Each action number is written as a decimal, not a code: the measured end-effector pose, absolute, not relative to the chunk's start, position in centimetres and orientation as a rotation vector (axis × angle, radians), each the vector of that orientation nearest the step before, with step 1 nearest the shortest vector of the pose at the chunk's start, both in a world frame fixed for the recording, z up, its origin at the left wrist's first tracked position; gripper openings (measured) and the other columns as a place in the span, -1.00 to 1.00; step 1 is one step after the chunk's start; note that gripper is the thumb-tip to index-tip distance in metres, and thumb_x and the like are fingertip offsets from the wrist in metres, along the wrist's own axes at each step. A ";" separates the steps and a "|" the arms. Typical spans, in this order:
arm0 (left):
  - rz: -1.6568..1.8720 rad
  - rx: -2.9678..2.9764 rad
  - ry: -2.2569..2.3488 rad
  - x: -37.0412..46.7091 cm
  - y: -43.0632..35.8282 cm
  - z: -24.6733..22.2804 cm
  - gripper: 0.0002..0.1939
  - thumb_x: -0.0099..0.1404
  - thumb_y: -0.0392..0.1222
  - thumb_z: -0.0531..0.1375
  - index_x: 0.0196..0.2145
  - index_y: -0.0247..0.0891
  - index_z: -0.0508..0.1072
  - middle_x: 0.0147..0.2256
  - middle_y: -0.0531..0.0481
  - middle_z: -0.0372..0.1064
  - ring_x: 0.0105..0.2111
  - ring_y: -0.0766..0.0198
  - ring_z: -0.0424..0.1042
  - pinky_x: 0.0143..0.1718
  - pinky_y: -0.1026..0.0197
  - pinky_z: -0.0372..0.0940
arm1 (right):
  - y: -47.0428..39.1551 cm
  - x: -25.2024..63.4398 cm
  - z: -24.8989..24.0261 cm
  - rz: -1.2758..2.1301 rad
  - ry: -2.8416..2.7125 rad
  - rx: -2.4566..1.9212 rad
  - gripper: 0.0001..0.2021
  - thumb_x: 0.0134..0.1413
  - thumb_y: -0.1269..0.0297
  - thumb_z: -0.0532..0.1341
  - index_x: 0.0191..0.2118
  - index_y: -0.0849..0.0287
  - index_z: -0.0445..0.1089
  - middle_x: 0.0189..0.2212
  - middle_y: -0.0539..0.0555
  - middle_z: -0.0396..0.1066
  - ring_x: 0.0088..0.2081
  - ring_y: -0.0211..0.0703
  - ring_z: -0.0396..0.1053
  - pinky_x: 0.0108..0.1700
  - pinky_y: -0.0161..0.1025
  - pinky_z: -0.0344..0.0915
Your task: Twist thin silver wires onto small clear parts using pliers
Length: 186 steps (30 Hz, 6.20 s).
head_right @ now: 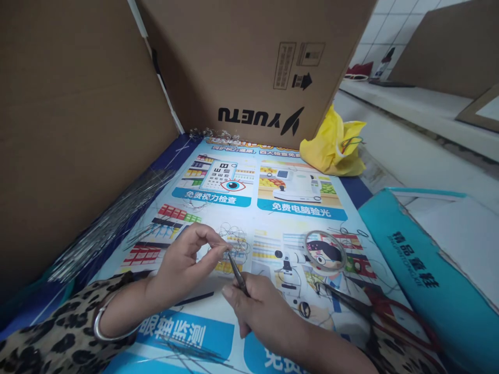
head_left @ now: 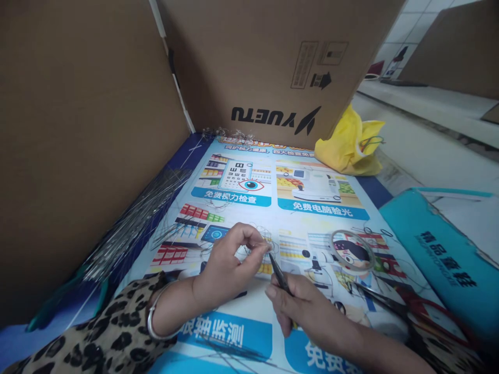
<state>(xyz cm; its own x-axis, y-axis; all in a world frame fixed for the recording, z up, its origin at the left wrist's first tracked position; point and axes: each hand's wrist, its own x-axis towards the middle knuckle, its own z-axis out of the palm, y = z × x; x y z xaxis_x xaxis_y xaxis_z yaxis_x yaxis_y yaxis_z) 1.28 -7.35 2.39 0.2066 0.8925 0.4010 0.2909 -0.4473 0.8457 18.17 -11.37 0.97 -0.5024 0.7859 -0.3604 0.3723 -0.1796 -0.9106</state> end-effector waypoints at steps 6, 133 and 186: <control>1.266 2.035 1.117 1.2 -7.4 2.7 -0.97 0.20 -0.33 0.15 -0.37 -0.29 0.31 -0.44 0.04 0.36 -0.41 0.41 0.40 -0.36 0.36 0.30 | -11.3 18.1 1.0 1.739 -1.741 -1.319 -0.38 0.03 -0.26 -0.08 -0.74 0.16 0.16 -0.78 0.00 0.18 -0.64 -0.34 0.14 -0.41 -0.31 0.15; 1.534 1.843 1.126 3.9 2.7 2.7 -0.90 0.15 -0.35 0.17 -0.39 -0.25 0.29 -0.41 0.06 0.43 -0.43 0.39 0.42 -0.36 0.32 0.33 | 0.0 19.6 1.3 1.028 -1.788 -1.565 -0.54 0.05 -0.14 -0.02 -0.26 0.17 0.35 -0.43 0.03 0.37 -0.35 -0.15 0.31 -0.33 -0.23 0.19; 1.649 2.339 1.039 3.7 1.9 1.8 -0.89 0.23 -0.34 0.12 -0.28 -0.22 0.38 -0.39 0.04 0.44 -0.36 0.36 0.43 -0.28 0.29 0.32 | -2.3 18.8 2.1 1.824 -1.340 -1.219 -0.65 -0.01 -0.05 0.12 -0.50 0.14 0.14 -0.79 -0.18 0.10 -0.77 -0.35 0.14 -0.69 -0.37 -0.03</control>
